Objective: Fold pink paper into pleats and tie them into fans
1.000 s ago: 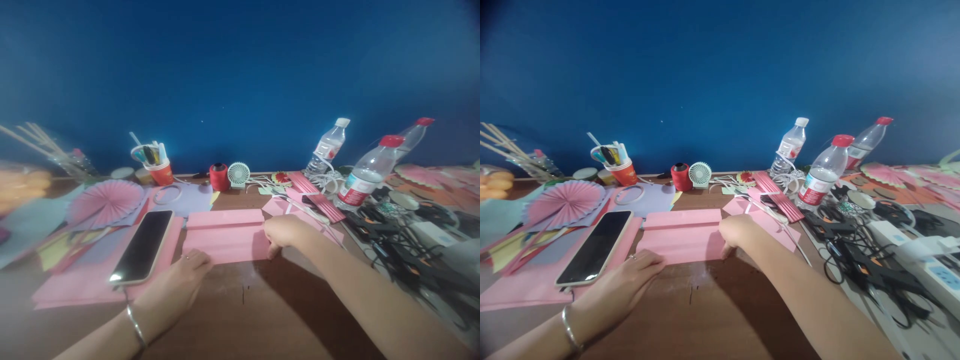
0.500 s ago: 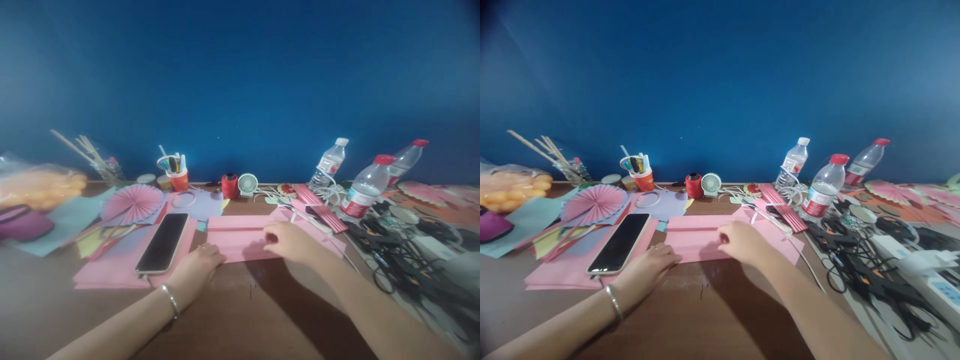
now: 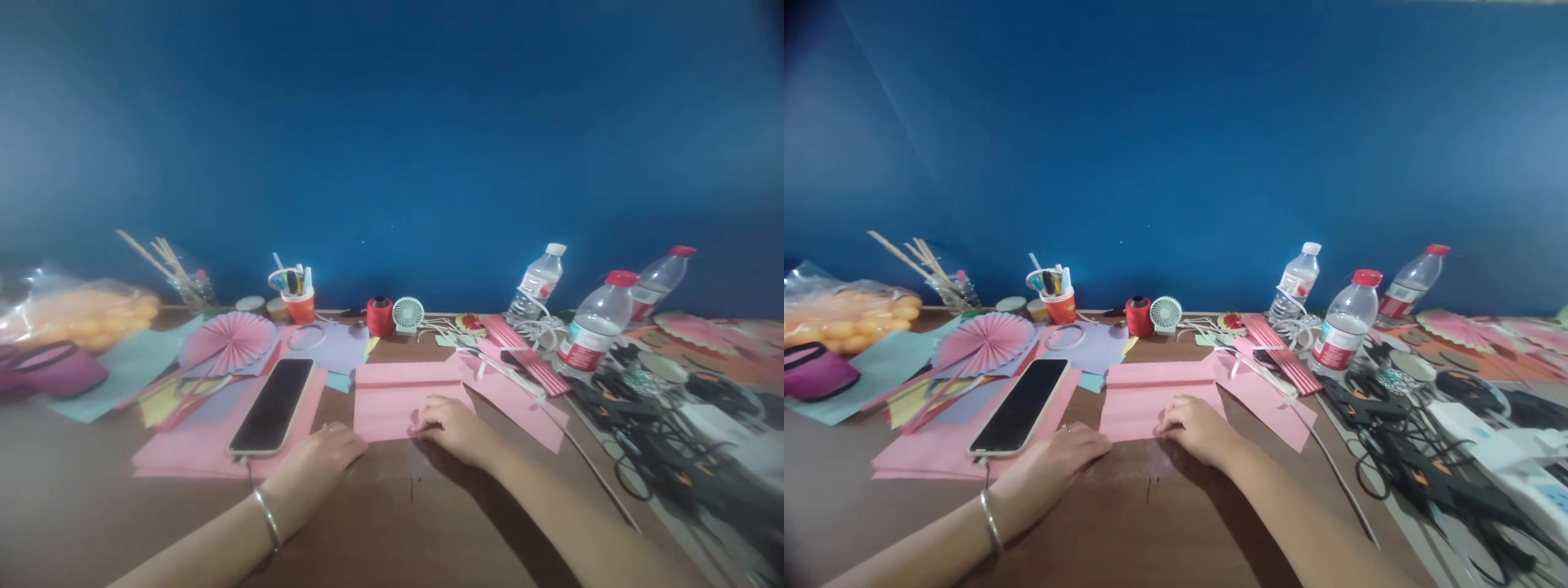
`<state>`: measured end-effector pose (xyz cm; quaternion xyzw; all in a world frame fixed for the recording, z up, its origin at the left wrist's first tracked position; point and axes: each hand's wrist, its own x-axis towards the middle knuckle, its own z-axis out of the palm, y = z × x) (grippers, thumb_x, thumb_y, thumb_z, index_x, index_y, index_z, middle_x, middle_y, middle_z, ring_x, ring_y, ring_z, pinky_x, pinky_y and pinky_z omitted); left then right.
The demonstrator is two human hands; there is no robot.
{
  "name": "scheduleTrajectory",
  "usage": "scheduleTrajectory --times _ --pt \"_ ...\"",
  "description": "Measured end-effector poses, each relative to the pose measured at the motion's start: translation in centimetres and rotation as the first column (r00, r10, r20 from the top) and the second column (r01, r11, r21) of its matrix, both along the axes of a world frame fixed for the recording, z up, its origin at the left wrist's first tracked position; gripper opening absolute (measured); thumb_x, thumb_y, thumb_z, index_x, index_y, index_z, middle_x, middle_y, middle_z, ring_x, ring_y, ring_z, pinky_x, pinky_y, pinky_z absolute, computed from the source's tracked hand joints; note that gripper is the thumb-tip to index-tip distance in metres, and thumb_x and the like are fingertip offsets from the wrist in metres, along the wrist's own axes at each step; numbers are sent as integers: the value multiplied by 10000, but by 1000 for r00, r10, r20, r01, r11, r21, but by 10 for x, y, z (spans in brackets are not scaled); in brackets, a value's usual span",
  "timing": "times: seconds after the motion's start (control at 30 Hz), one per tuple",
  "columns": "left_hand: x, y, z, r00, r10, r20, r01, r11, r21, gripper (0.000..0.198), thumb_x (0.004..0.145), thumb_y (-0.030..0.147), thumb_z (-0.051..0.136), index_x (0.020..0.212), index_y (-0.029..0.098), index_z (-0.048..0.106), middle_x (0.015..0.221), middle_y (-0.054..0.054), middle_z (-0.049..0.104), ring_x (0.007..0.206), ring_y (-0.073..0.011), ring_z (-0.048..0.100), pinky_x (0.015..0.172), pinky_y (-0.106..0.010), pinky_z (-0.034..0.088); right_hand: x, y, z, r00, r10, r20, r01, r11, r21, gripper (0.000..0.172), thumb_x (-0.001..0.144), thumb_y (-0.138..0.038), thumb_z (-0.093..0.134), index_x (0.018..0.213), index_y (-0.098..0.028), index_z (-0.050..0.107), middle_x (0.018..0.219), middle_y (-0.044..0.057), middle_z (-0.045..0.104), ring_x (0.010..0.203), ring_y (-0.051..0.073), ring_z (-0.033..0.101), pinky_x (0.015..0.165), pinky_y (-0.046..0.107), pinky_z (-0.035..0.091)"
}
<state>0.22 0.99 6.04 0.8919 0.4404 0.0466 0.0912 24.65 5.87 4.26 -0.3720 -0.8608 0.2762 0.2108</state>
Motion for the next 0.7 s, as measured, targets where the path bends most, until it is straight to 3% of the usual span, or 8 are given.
scheduleTrajectory --times 0.13,0.43,0.57,0.7 --pt "6 4 0 997 62 -45 -61 997 39 235 858 185 374 952 214 588 844 -31 604 829 -163 525 772 -312 400 -1 -2 -1 1000 -3 5 3 1000 18 150 799 -255 533 747 -213 668 756 5 614 799 131 525 718 212 378" --pt "22 25 14 993 102 -51 -101 995 21 194 787 139 457 745 186 640 781 -24 595 762 -138 546 728 -255 402 -10 -12 -7 990 -113 80 90 966 243 112 786 -268 543 791 -192 625 760 20 587 776 152 498 677 245 362" --pt "22 24 5 995 95 -41 -92 994 56 215 750 85 447 653 169 621 699 -29 584 700 -153 534 681 -278 400 -23 -13 -8 992 -31 125 -10 951 310 135 802 -269 529 866 -206 629 793 18 593 813 150 486 702 238 353" --pt "23 24 -10 995 99 5 -99 989 106 205 734 73 433 629 163 583 708 -39 568 713 -170 512 691 -299 392 -33 -12 -17 983 -51 178 -35 894 447 177 847 -238 450 859 -217 625 734 23 568 744 148 474 633 246 339"
